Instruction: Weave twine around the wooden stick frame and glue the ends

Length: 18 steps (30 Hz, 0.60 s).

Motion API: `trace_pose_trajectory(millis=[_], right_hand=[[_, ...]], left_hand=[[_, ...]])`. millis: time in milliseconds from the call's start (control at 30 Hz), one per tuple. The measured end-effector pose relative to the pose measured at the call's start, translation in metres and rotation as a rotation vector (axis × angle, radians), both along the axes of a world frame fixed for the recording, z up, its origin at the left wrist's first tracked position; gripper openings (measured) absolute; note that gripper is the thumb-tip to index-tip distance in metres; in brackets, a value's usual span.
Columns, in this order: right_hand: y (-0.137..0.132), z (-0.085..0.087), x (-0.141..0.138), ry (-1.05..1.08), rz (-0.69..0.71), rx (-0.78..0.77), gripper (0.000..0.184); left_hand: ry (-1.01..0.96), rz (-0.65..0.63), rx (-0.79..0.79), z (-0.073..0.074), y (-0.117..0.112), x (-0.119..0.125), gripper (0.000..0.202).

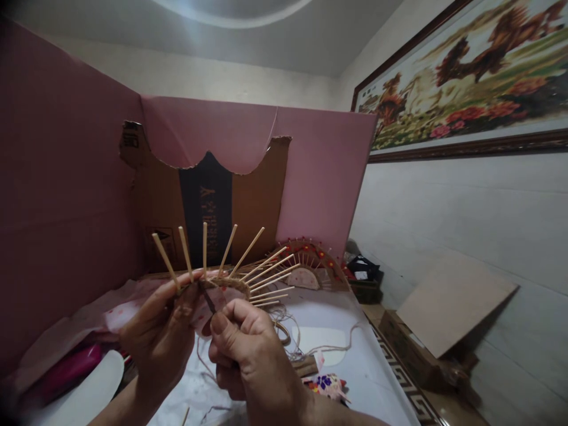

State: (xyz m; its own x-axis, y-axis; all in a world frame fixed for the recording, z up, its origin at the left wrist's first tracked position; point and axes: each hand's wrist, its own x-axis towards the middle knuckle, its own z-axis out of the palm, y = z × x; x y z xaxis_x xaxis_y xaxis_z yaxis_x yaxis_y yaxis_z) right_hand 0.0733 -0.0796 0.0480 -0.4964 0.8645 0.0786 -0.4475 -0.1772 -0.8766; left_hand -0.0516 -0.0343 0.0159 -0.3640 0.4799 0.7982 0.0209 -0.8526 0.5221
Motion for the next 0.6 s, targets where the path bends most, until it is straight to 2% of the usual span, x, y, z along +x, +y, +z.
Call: trace_pose_trajectory(millis=[367, 600], right_hand=[[-0.0015, 0.0, -0.0019, 0.003, 0.009, 0.072, 0.039], [-0.0025, 0.0019, -0.0023, 0.021, -0.008, 0.028, 0.038]], left_hand=[[-0.027, -0.08, -0.026, 0.0014, 0.0007, 0.0009, 0.025], [-0.014, -0.067, -0.068, -0.0042, 0.002, 0.0, 0.027]])
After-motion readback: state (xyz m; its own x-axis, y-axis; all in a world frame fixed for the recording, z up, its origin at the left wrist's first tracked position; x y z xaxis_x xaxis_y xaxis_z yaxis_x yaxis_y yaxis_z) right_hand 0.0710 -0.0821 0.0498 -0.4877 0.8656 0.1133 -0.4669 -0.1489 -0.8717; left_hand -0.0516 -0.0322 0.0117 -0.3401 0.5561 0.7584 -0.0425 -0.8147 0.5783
